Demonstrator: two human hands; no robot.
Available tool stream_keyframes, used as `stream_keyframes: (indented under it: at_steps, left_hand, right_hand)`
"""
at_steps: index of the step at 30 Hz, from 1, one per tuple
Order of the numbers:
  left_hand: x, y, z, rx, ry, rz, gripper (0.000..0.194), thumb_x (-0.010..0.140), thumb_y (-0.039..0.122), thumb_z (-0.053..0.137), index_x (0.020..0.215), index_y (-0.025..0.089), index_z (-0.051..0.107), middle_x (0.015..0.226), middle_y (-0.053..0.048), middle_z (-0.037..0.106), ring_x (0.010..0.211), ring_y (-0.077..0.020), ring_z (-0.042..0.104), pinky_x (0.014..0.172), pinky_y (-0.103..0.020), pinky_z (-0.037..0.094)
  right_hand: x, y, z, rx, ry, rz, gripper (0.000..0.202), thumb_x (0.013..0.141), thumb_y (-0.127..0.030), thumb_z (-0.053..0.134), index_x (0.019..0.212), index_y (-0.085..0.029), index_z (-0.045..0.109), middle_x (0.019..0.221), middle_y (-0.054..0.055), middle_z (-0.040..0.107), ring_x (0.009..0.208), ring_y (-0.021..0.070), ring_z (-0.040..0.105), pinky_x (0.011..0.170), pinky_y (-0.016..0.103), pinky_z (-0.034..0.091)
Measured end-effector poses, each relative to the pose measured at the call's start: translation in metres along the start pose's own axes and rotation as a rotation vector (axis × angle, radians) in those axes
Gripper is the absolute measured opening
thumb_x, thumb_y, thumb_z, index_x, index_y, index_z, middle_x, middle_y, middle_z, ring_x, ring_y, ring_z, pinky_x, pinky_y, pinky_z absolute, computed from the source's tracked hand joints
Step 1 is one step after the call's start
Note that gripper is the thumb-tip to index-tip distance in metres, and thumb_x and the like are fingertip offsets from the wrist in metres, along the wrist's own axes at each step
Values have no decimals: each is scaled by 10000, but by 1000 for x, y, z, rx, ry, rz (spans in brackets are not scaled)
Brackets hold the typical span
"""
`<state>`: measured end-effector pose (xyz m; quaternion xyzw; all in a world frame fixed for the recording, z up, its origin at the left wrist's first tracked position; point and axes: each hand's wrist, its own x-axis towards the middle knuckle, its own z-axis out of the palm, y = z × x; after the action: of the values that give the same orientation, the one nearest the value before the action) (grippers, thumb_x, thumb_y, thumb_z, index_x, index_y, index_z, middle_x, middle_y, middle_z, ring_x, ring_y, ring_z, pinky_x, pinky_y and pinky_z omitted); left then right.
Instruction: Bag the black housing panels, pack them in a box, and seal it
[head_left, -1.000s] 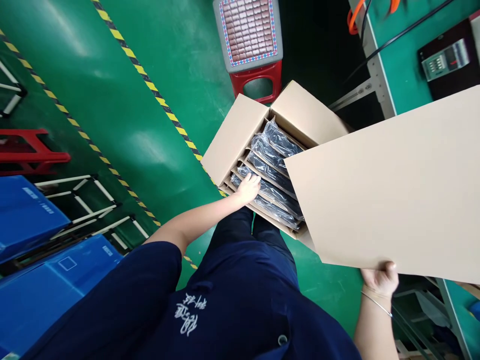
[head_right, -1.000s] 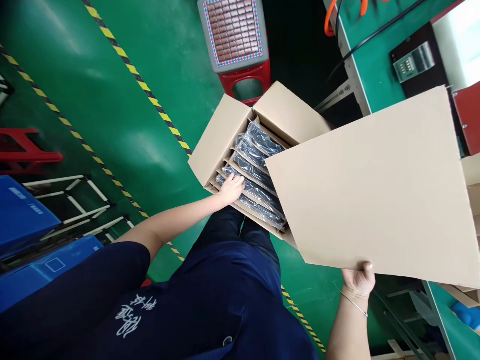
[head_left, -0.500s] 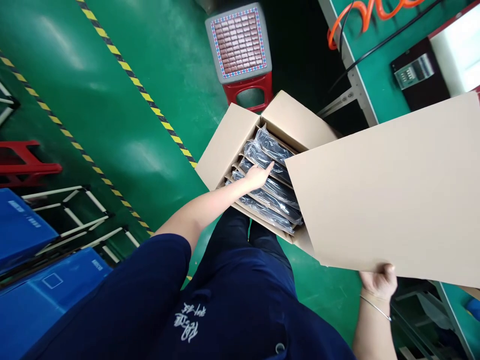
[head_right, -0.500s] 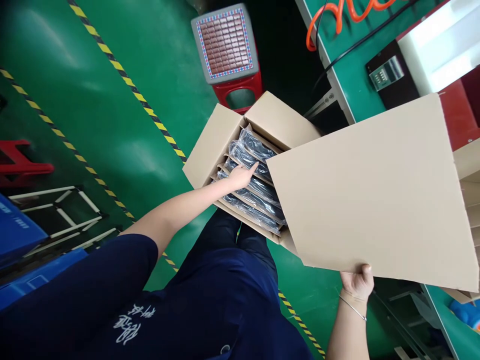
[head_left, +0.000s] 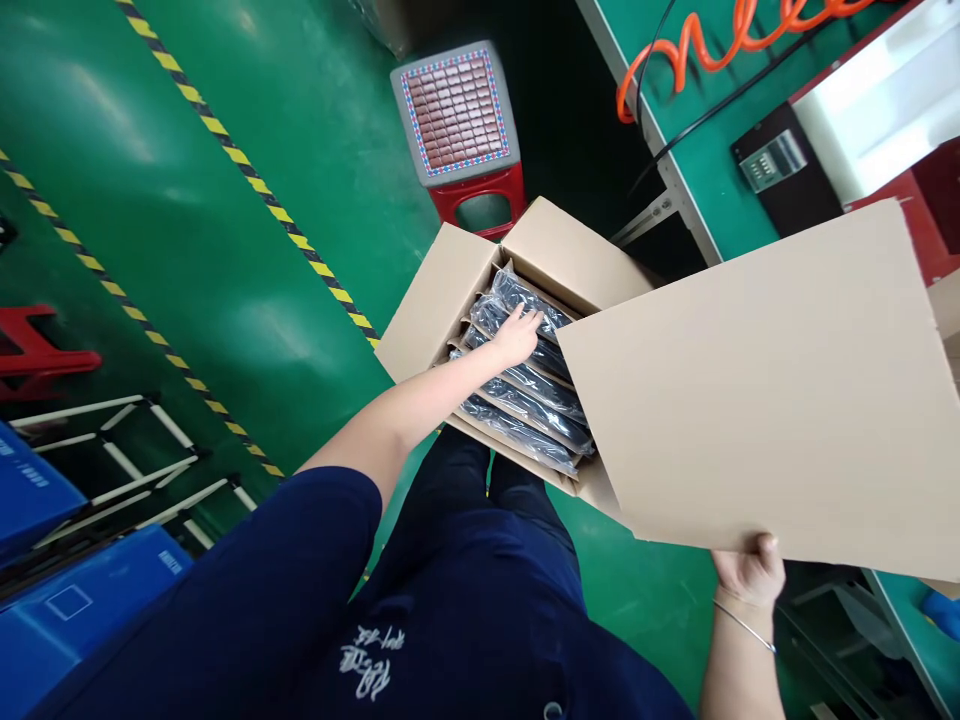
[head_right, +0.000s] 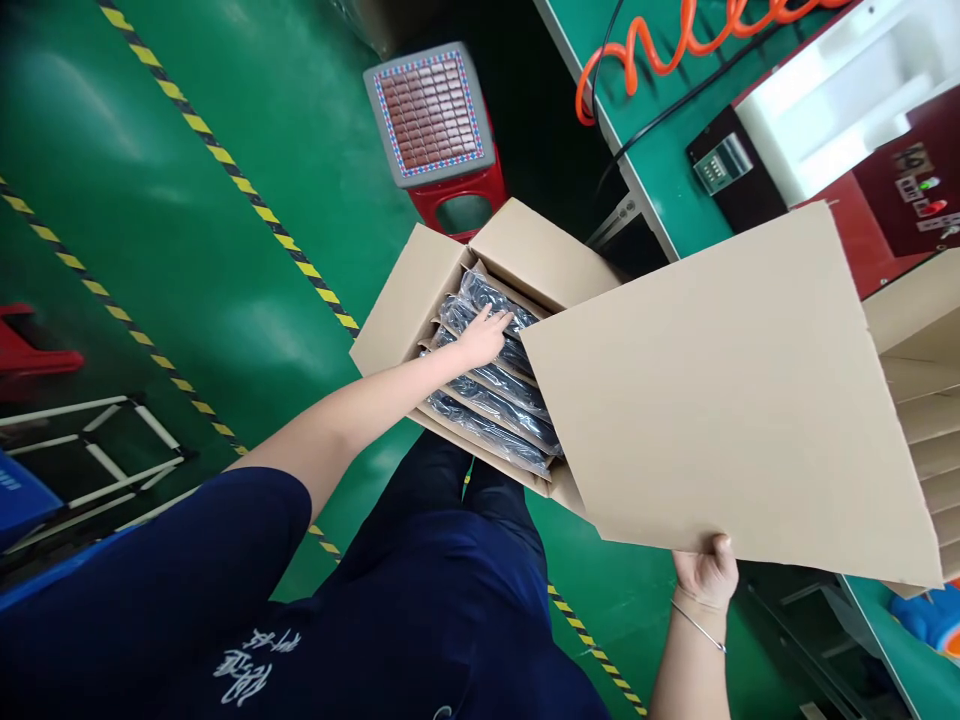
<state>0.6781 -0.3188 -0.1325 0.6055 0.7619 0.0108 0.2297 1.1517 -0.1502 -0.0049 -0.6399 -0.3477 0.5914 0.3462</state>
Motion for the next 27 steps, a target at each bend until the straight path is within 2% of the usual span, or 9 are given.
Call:
stream_keyframes:
  at_steps: [5, 9, 11, 14, 16, 19, 22, 24, 27]
  left_hand:
    - [10, -3, -5, -82, -4, -48, 383, 820, 22, 461, 1096, 66, 724, 1127, -163, 681, 1132, -263, 618, 1194, -514, 282]
    - [10, 1, -8, -133, -17, -77, 439, 805, -4, 440, 1173, 48, 672, 1169, -174, 684, 1169, -272, 612, 1211, -532, 250]
    - [0, 4, -7, -189, -3, -90, 486, 819, -7, 409, 1245, 58, 635, 1303, -182, 639, 1260, -284, 563, 1217, -564, 229]
    - [-38, 6, 6, -305, 96, -126, 558, 858, 25, 373, 1391, 96, 522, 1502, -145, 493, 1398, -278, 439, 1228, -570, 204]
    - [-79, 8, 22, -378, 135, -206, 558, 863, 60, 391, 1406, 120, 504, 1501, -124, 497, 1388, -262, 451, 1229, -525, 234]
    - [-152, 13, 53, -450, 100, -384, 538, 841, 76, 414, 1363, 117, 537, 1435, -132, 552, 1335, -260, 503, 1177, -447, 349]
    - [-215, 26, 77, -470, 8, -439, 516, 835, 72, 409, 1325, 102, 567, 1403, -148, 571, 1302, -271, 530, 1128, -422, 408]
    - [-240, 38, 86, -483, -45, -410, 503, 824, 62, 417, 1291, 108, 599, 1385, -148, 589, 1283, -275, 548, 1119, -423, 419]
    - [-251, 55, 93, -501, -76, -363, 517, 807, 51, 442, 1287, 130, 616, 1400, -143, 588, 1309, -276, 532, 1145, -443, 395]
  right_hand:
    - [3, 4, -2, -29, 11, 5, 362, 608, -388, 805, 921, -241, 700, 1056, -3, 739, 1207, 271, 604, 1118, 529, 446]
    - [9, 5, -1, -58, -3, 12, 348, 613, -374, 795, 911, -224, 698, 961, 4, 743, 1109, 259, 654, 1106, 505, 462]
    - [11, 5, 3, -65, -6, 6, 336, 619, -369, 793, 904, -219, 697, 937, 3, 740, 1079, 252, 666, 1100, 496, 470]
    - [9, 3, 14, -68, 2, -17, 344, 626, -352, 792, 924, -210, 696, 959, 0, 736, 1091, 241, 659, 1102, 480, 472]
    - [5, 0, 22, -65, -1, -42, 385, 615, -339, 801, 958, -200, 696, 1006, 2, 730, 1139, 235, 636, 1126, 461, 452]
    - [-2, -4, 35, -56, -20, -79, 464, 558, -342, 830, 974, -183, 696, 1072, 13, 720, 1222, 235, 584, 1168, 412, 405]
    - [-7, -3, 46, -53, -73, -89, 494, 538, -360, 834, 975, -174, 699, 1139, 29, 706, 1263, 248, 553, 1184, 391, 379]
    - [-9, -1, 53, -44, -112, -78, 501, 544, -362, 830, 989, -173, 701, 1167, 33, 700, 1277, 257, 541, 1196, 401, 362]
    - [-12, -3, 62, -21, -123, -51, 502, 541, -338, 822, 1001, -173, 706, 1178, 32, 699, 1288, 269, 531, 1196, 425, 364]
